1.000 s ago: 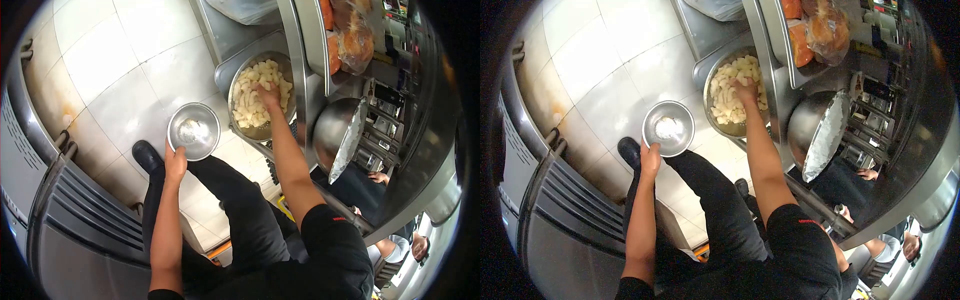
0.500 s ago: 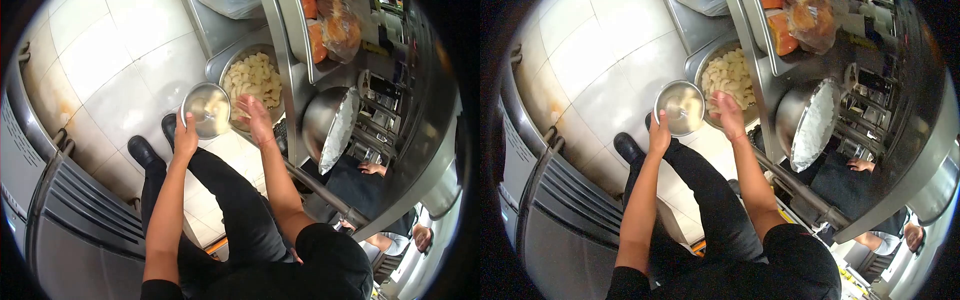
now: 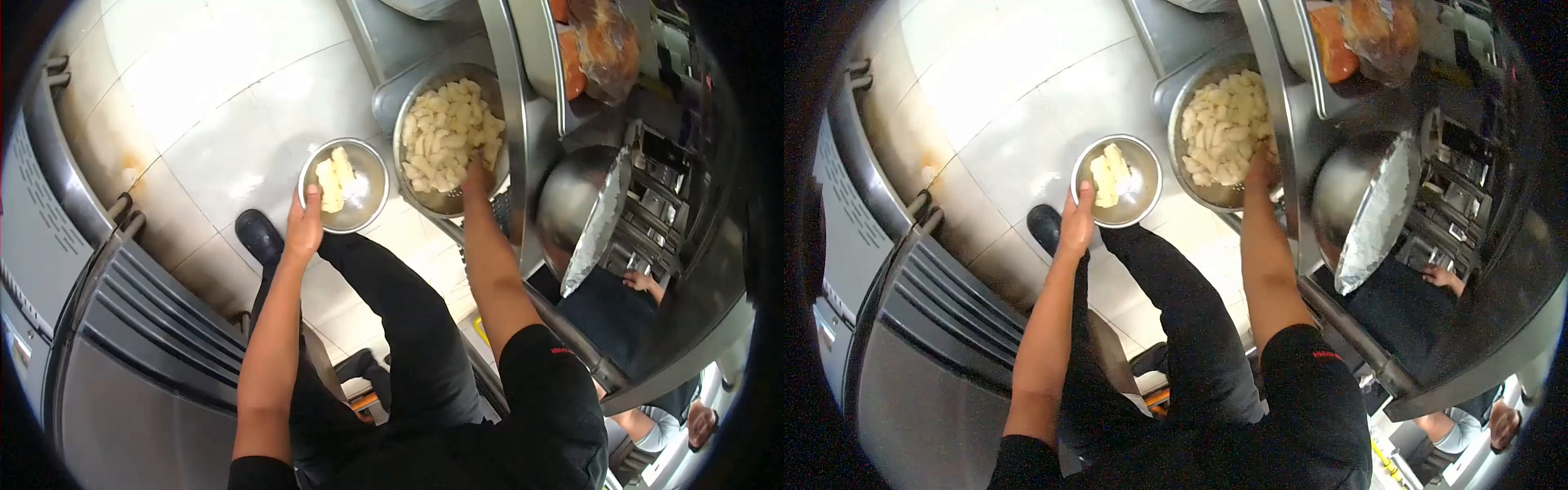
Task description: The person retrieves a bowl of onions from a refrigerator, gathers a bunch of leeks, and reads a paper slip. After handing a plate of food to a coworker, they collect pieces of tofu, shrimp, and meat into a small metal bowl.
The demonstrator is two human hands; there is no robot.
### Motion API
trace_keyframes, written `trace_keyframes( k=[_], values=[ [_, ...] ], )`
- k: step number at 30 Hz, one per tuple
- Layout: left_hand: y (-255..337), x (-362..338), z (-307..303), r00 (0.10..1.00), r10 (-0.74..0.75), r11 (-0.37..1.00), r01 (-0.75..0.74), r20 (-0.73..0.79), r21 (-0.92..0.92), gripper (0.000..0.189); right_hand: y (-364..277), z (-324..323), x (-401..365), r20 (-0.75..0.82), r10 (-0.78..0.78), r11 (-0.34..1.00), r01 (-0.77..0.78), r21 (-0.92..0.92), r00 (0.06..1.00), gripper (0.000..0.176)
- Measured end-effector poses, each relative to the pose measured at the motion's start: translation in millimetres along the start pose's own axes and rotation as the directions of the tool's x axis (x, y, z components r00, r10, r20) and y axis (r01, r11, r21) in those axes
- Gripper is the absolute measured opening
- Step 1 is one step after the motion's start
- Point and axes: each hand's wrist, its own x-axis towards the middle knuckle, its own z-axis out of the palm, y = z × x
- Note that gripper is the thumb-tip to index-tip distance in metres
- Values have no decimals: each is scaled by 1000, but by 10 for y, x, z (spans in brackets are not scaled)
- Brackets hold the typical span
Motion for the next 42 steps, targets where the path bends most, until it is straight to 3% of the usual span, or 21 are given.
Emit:
trace_keyframes(
  k=[2, 6, 8, 9, 11, 12, 13, 15, 16, 17, 19, 22, 23, 25, 29, 35, 37, 38, 39, 41, 42],
  values=[
    [-185, 32, -8, 1000, -24, 999, 24, 4, -41, 55, 94, -66, 9, 73, -43, 976, 26, 215, 996, 77],
    [-155, -103, 36, 997, -72, 997, 72, 6, -32, 54, 159, -106, 36, 8, 158, 981, -158, 111, 987, 66],
    [-131, -167, 50, 992, -128, 988, 129, 14, -80, 54, 144, -188, -29, 177, -64, 992, 43, 118, 982, 53],
    [-131, -182, 56, 992, -127, 988, 128, 14, -81, 54, 60, -218, -140, 177, -65, 992, 44, 119, 982, 53],
    [-161, -211, 70, 996, -83, 993, 84, 26, -79, 53, -168, -316, -442, -40, -341, 863, 296, -409, 939, 44],
    [-170, -224, 74, 996, -85, 993, 87, 26, -79, 53, -217, -364, -513, -9, -271, 930, 259, -260, 963, 33],
    [-175, -236, 79, 995, -92, 993, 94, 29, -74, 53, -263, -421, -631, -10, -268, 930, 256, -263, 963, 33],
    [-167, -233, 89, 995, -94, 993, 97, 33, -72, 53, -322, -463, -821, 191, -443, 883, 463, -76, 876, 24],
    [-160, -227, 93, 996, -82, 994, 85, 40, -64, 53, -262, -435, -777, 293, -604, 696, 670, -258, 741, 21],
    [-160, -221, 95, 996, -72, 996, 75, 46, -57, 53, -235, -417, -782, 294, -604, 696, 670, -258, 741, 21],
    [-166, -183, 91, 996, -79, 996, 81, 34, -44, 53, -417, -252, -1140, 634, -572, 338, 854, -395, 520, 22],
    [-148, -163, 122, 998, -56, 997, 56, 18, -51, 49, -346, 32, -1271, 649, -532, 214, 828, -518, 543, 31],
    [-146, -139, 118, 999, -52, 997, 53, 12, -49, 49, -336, 115, -1312, 651, -534, 215, 831, -513, 539, 31],
    [-119, -147, 129, 999, -45, 998, 46, 19, -47, 49, -466, 166, -1547, 562, -317, 355, 645, -677, 764, 43],
    [-120, -107, 200, 998, -57, 998, 57, 6, -21, 49, -581, 198, -1655, 548, -318, 278, 629, -726, 773, 52],
    [-119, -48, 313, 999, 4, 999, -2, 46, -40, 47, -619, 164, -1508, 621, -201, 425, 638, -642, 758, 47],
    [-129, -23, 350, 999, 30, 1000, -31, 39, 4, 47, -514, 133, -1378, 583, -115, 722, 471, -506, 804, 41],
    [-136, -15, 369, 998, 55, 997, -56, 32, 46, 48, -412, 96, -1335, 550, -236, 746, 512, -426, 801, 37],
    [-110, -12, 392, 998, 54, 997, -55, 32, 48, 48, -456, 8, -1420, 550, -235, 746, 511, -426, 801, 37],
    [-18, 10, 457, 995, 90, 991, -93, 42, 97, 49, -709, -262, -1723, 499, -107, 977, 184, -107, 860, 38],
    [-8, 34, 474, 998, 24, 993, -30, 53, 118, 52, -773, -383, -1802, 496, -112, 976, 188, -106, 861, 38]
  ],
)
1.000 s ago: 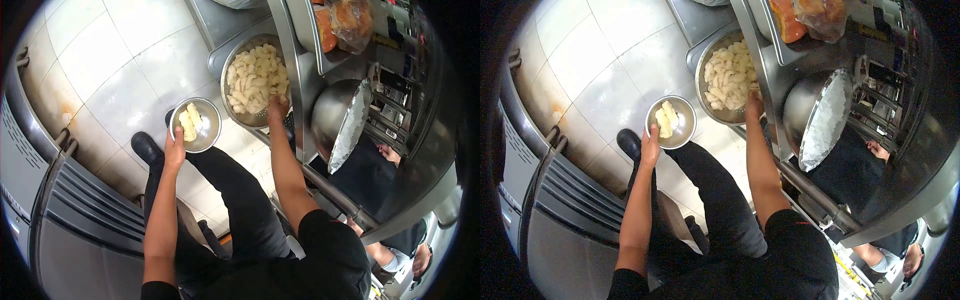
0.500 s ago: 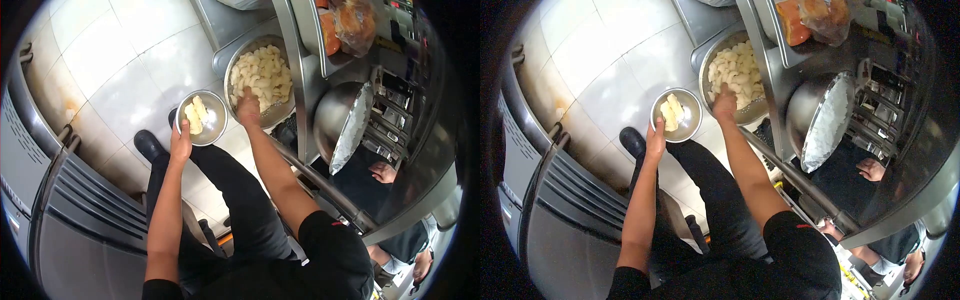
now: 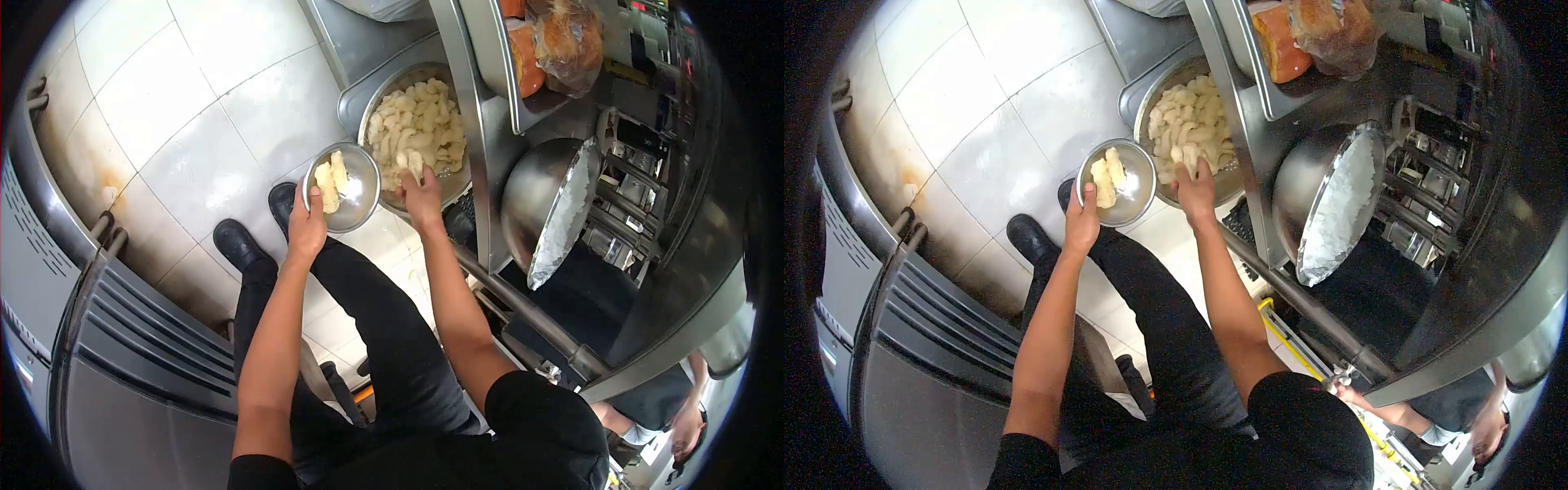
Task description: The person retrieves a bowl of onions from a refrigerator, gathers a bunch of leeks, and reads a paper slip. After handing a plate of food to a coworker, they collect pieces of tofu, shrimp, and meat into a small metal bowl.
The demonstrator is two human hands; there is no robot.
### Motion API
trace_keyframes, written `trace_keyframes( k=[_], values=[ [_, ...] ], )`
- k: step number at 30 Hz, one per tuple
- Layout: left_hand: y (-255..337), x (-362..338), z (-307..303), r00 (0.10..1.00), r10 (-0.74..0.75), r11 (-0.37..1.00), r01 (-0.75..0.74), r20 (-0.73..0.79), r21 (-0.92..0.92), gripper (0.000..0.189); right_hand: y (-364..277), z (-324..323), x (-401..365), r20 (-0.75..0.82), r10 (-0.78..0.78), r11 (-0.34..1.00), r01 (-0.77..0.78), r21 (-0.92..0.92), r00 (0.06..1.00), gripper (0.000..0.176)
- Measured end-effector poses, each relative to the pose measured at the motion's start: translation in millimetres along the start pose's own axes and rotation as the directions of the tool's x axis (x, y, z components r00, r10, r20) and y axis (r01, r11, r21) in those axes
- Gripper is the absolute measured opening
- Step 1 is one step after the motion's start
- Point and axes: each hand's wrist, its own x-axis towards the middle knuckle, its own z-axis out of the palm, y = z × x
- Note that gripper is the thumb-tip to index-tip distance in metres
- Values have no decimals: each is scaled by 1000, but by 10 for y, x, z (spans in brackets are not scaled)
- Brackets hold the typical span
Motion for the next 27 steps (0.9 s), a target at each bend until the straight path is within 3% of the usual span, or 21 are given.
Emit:
trace_keyframes(
  k=[2, 5, 6, 7, 9, 11, 13, 15, 17, 19, 20, 22, 25, 27],
  values=[
    [39, 62, 65, 1000, 13, 1000, -12, 16, -7, 53, -107, -122, -171, 304, 22, 994, -54, 100, 952, 37],
    [164, 115, 92, 999, 0, 1000, 0, 38, 5, 56, -296, -117, -260, 236, -26, 999, 35, -36, 971, 31],
    [196, 141, 80, 998, 17, 1000, -18, 63, 5, 56, -234, -136, -84, 113, -31, 996, 39, -78, 993, 33],
    [208, 156, 73, 996, 34, 999, -35, 88, 5, 57, -100, -149, 169, 114, -31, 996, 40, -77, 993, 33],
    [175, 183, 15, 996, 36, 999, -36, 83, 9, 57, 113, -131, 700, -249, -206, 929, 109, -353, 946, 35],
    [161, 207, -40, 997, 39, 999, -40, 71, 14, 56, 14, -23, 1015, -257, -454, 786, 248, -567, 853, 34],
    [144, 206, -139, 993, -2, 992, 17, 119, -124, 56, 197, 67, 1550, -155, -740, 458, 322, -829, 654, 35],
    [162, 161, -226, 996, -14, 994, 23, 83, -108, 55, -32, 197, 1566, -244, -523, 537, 94, -838, 817, 34],
    [168, 142, -316, 1000, -12, 996, 14, 27, -86, 55, 224, 170, 2126, -237, -355, 564, 5, -826, 904, 26],
    [220, 113, -381, 999, -43, 999, 43, -9, -26, 55, -396, 261, 1435, -359, -319, 698, -39, -715, 877, 25],
    [232, 114, -391, 999, -32, 995, 30, -16, -91, 55, -403, 250, 1441, -359, -322, 700, -35, -714, 876, 25],
    [219, 144, -394, 999, -30, 990, 26, -27, -139, 56, -328, 134, 1532, -147, -360, 558, 86, -825, 921, 44],
    [207, 168, -420, 996, -85, 993, 82, -27, -90, 55, -139, 65, 1705, -158, -393, 642, 148, -752, 906, 45],
    [157, 204, -413, 997, -69, 991, 65, -30, -113, 54, -141, 94, 1635, -225, -378, 647, 82, -758, 898, 46]
  ],
)
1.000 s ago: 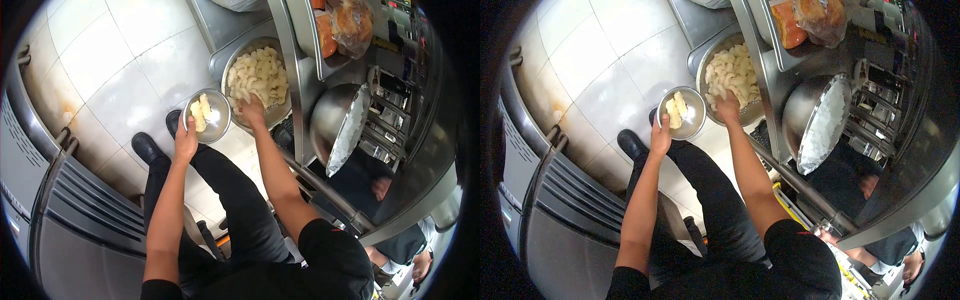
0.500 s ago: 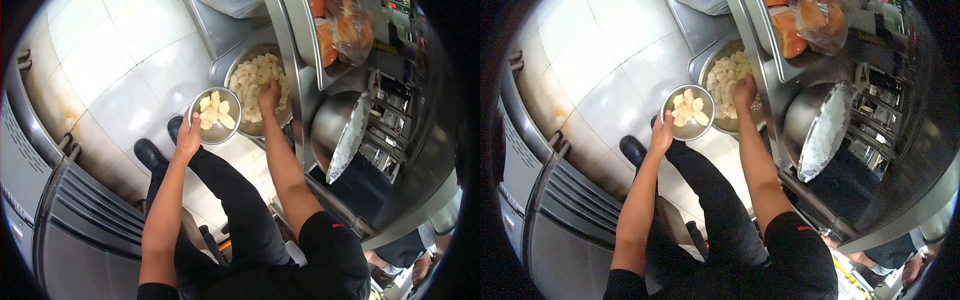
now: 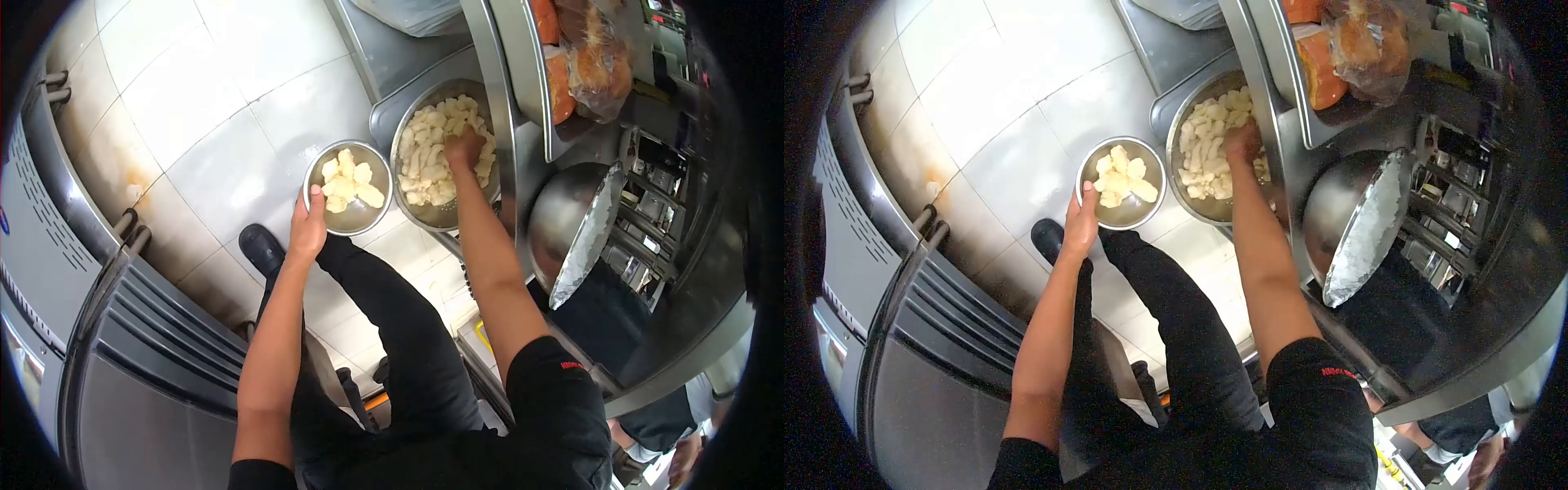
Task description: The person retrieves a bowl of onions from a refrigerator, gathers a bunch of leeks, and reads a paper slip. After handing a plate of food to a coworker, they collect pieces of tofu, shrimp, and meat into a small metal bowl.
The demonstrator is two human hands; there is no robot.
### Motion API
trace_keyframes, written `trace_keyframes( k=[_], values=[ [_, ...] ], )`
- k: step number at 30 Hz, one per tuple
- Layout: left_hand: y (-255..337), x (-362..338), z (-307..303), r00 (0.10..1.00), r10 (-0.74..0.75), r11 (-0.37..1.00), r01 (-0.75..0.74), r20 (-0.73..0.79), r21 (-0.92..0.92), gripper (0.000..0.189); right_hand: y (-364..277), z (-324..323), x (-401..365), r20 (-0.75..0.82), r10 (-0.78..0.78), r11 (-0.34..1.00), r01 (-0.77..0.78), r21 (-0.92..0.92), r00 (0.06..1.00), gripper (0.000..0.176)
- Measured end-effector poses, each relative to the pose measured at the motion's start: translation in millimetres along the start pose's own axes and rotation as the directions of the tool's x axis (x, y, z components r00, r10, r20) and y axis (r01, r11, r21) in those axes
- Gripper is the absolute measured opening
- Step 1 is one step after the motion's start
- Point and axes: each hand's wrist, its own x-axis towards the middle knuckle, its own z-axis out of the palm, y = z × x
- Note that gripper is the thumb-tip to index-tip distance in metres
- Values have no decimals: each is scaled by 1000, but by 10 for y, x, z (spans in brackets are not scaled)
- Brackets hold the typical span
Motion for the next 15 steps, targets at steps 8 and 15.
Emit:
trace_keyframes(
  k=[8, 15],
  values=[
    [139, -97, -77, 1000, 12, 1000, -12, 17, -9, 52, -98, 186, 131, -70, 93, 992, -86, 91, 993, 48],
    [24, -86, -114, 999, -15, 998, 17, 35, -52, 59, -51, -190, -185, -139, -32, 999, 35, 24, 990, 36]
  ],
)
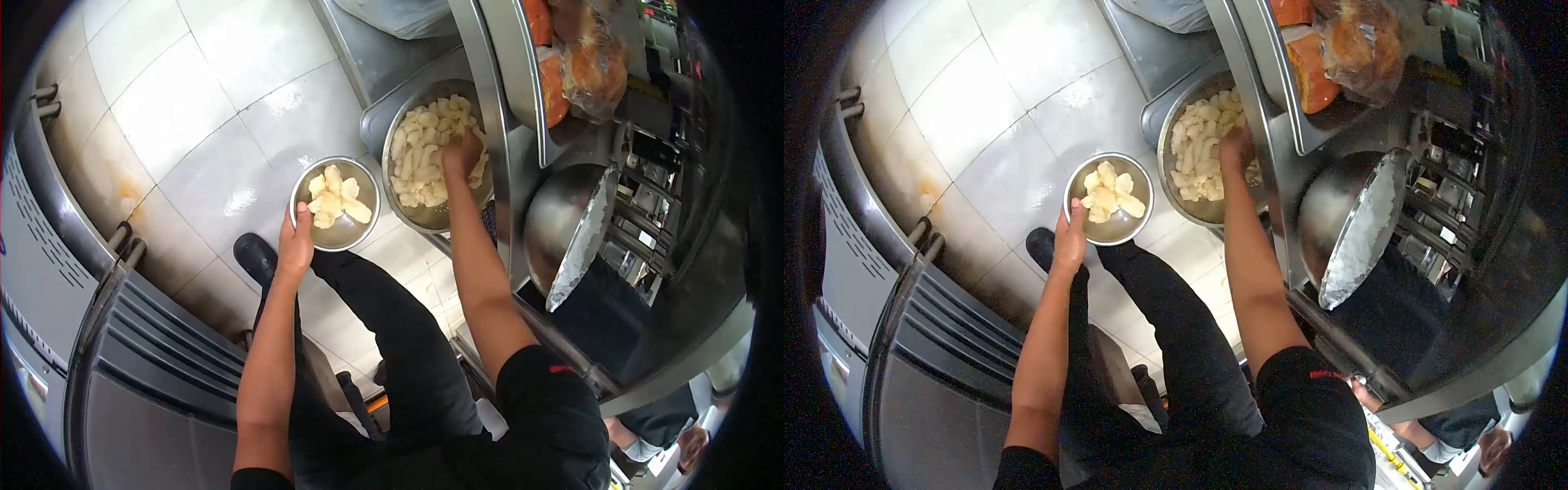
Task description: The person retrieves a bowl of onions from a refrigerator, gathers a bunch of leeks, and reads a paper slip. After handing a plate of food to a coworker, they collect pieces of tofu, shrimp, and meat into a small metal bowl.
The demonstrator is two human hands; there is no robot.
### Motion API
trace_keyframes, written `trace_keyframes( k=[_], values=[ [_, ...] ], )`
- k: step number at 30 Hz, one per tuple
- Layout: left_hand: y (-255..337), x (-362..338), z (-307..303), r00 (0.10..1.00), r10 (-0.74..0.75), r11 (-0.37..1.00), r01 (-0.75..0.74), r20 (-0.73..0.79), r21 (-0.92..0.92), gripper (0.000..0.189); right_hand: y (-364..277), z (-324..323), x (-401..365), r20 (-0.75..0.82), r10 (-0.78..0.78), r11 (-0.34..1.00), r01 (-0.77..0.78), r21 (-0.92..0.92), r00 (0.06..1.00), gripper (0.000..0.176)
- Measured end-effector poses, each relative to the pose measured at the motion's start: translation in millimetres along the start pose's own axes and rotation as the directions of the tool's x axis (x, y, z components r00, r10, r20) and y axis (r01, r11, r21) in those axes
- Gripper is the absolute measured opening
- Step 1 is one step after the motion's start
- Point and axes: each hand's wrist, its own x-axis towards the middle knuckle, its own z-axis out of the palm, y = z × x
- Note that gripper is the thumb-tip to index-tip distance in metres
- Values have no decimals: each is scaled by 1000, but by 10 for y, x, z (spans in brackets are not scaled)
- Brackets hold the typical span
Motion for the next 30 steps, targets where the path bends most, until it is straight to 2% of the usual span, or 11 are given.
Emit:
trace_keyframes(
  k=[1, 4, 6, 11, 13, 15, 17, 19, 20, 25, 30],
  values=[
    [-22, 11, 5, 1000, -8, 1000, 8, -5, -10, 59, 78, -31, -62, 0, -1, 1000, 1, -4, 1000, 36],
    [-59, 62, 17, 999, -24, 1000, 24, -37, 9, 55, 60, -189, -345, 148, 211, 772, -258, 581, 966, 31],
    [-14, 60, 50, 998, -35, 999, 35, -54, 11, 56, -86, -566, -584, 531, 134, 228, -548, 805, 836, 25],
    [208, -42, 26, 999, 25, 994, -21, -38, 104, 62, -698, -1302, -1257, 680, -149, 217, -647, 731, 718, 25],
    [301, -126, 0, 998, 59, 998, -59, 27, 5, 62, -819, -1368, -1464, 548, -140, 458, -437, 774, 825, 25],
    [503, -328, -11, 997, 45, 998, -41, 61, -55, 60, -825, -1452, -1538, -22, -391, 760, 336, 556, 920, 22],
    [889, -635, -14, 995, 93, 996, -94, 32, 9, 58, -900, -1589, -1628, 135, -291, 695, 112, 710, 947, 23],
    [1310, -1030, -57, 992, -109, 975, 119, -59, 186, 56, -1017, -1928, -1678, 7, -322, 732, 244, 637, 947, 15],
    [1110, -1023, -107, 997, 73, 992, -74, 13, 103, 53, -1031, -2111, -1749, 110, -308, 826, 208, 524, 945, 10],
    [1613, -1739, -192, 956, 120, 983, -76, 266, -169, 67, -1128, -3289, -1955, 253, -329, 738, 80, 670, 910, 19],
    [2377, -2638, -58, 943, 75, 921, 59, 324, -384, 75, -1022, -4335, -2260, 81, -467, 622, 262, 738, 881, 19]
  ],
)
